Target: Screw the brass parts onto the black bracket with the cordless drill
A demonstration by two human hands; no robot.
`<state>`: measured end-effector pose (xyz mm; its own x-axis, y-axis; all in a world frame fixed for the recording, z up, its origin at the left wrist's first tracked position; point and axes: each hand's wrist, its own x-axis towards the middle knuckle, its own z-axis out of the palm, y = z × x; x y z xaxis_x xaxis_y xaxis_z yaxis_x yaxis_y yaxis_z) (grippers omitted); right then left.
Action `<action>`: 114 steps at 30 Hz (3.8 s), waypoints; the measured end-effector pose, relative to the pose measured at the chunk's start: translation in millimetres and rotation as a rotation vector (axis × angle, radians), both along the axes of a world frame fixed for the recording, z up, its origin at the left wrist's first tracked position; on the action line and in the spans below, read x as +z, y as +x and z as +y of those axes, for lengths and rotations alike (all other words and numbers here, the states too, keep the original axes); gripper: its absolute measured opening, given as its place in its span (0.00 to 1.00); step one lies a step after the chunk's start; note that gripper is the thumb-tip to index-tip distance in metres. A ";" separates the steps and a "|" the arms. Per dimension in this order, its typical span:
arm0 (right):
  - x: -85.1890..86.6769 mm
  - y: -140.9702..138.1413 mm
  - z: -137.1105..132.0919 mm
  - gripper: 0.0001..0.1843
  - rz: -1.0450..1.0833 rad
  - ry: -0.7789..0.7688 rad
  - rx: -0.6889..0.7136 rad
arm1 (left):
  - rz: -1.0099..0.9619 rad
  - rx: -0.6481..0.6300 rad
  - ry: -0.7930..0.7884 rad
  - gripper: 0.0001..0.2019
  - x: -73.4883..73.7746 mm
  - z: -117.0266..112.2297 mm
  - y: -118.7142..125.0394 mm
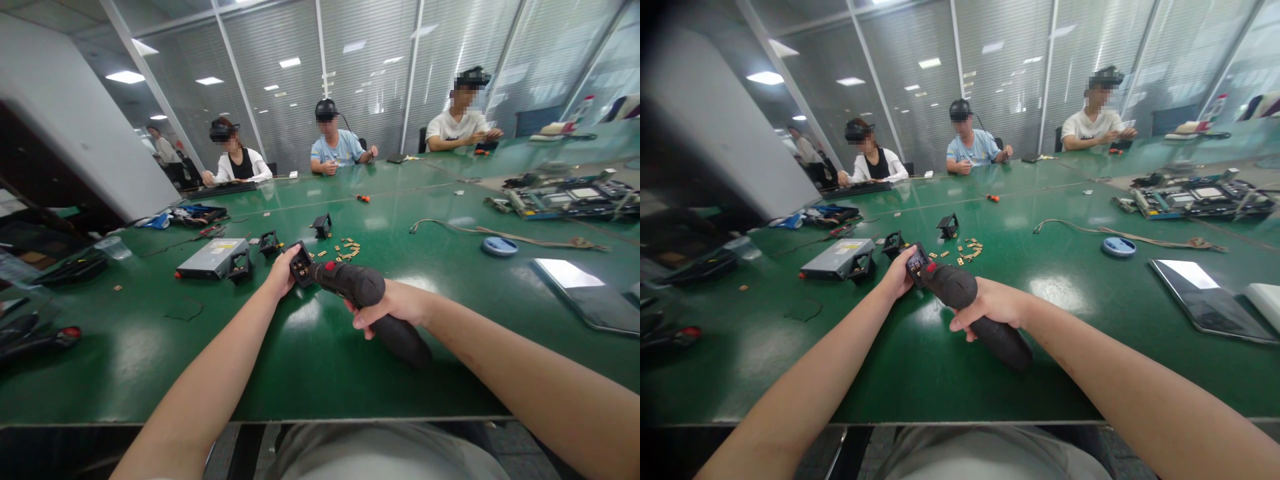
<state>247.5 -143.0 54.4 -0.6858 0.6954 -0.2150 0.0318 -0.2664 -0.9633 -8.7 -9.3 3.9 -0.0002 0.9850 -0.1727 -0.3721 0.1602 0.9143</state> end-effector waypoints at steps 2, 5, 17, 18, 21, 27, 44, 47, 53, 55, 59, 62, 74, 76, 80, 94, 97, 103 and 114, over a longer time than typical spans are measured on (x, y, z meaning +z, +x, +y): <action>1.6 -0.4 -0.7 0.20 -0.024 -0.010 -0.007 | 0.001 0.002 0.002 0.19 0.1 -0.6 0.0; 3.4 -1.1 -1.5 0.21 -0.021 -0.020 -0.018 | -0.001 -0.016 -0.003 0.19 -0.7 -0.6 -0.6; -1.1 -0.5 -0.8 0.22 -0.001 0.018 -0.009 | -0.004 -0.020 -0.007 0.17 1.7 -1.3 1.0; -1.2 -0.6 -0.6 0.22 -0.002 0.016 -0.011 | -0.004 -0.019 -0.005 0.17 2.1 -1.7 1.1; -1.4 -1.0 0.1 0.22 -0.002 0.007 -0.013 | -0.002 -0.016 -0.007 0.17 2.6 -2.4 0.7; -3.1 -1.2 1.6 0.22 -0.008 0.004 0.016 | -0.011 -0.019 -0.025 0.18 0.9 -0.8 -1.3; -0.5 0.5 0.9 0.20 0.016 -0.023 0.009 | 0.015 -0.013 0.003 0.17 -0.9 1.0 -2.1; -1.4 0.5 1.8 0.20 0.007 -0.013 0.014 | 0.006 -0.013 0.007 0.17 -0.5 0.7 -1.8; -1.7 0.0 1.6 0.21 0.018 -0.021 0.010 | 0.006 -0.018 -0.006 0.18 -0.8 0.2 -2.0; -2.0 0.1 1.6 0.21 0.015 -0.010 0.005 | 0.007 -0.019 -0.009 0.18 -0.7 0.0 -1.9; -4.0 1.0 2.9 0.21 0.012 -0.001 0.011 | 0.003 -0.026 -0.007 0.18 -0.2 -0.4 -1.5; -5.0 1.0 3.6 0.20 0.021 -0.019 0.013 | 0.005 -0.021 -0.006 0.19 -0.2 -0.4 -1.8; -4.7 -0.5 2.2 0.21 0.043 0.002 -0.002 | -0.024 0.004 -0.054 0.17 0.9 -0.8 -1.7; -3.7 -1.0 1.4 0.21 0.044 0.007 -0.008 | -0.024 -0.005 -0.046 0.17 0.3 -1.3 -2.0; -5.2 -1.0 0.9 0.22 0.025 0.019 -0.001 | -0.005 -0.044 0.020 0.17 -1.7 -3.1 -1.4; -0.6 0.4 0.0 0.21 0.066 -0.020 -0.008 | -0.005 -0.055 0.083 0.19 -6.2 -0.5 -2.5; -2.0 1.0 1.5 0.20 0.075 -0.022 0.012 | 0.011 -0.033 0.084 0.19 -7.1 0.8 -2.6; -2.8 0.8 2.1 0.20 0.070 -0.030 -0.006 | 0.008 -0.020 0.059 0.21 -3.7 -1.6 -0.6; -2.6 1.6 1.6 0.19 0.025 -0.008 -0.003 | -0.087 -0.014 -0.049 0.26 1.0 0.7 -6.0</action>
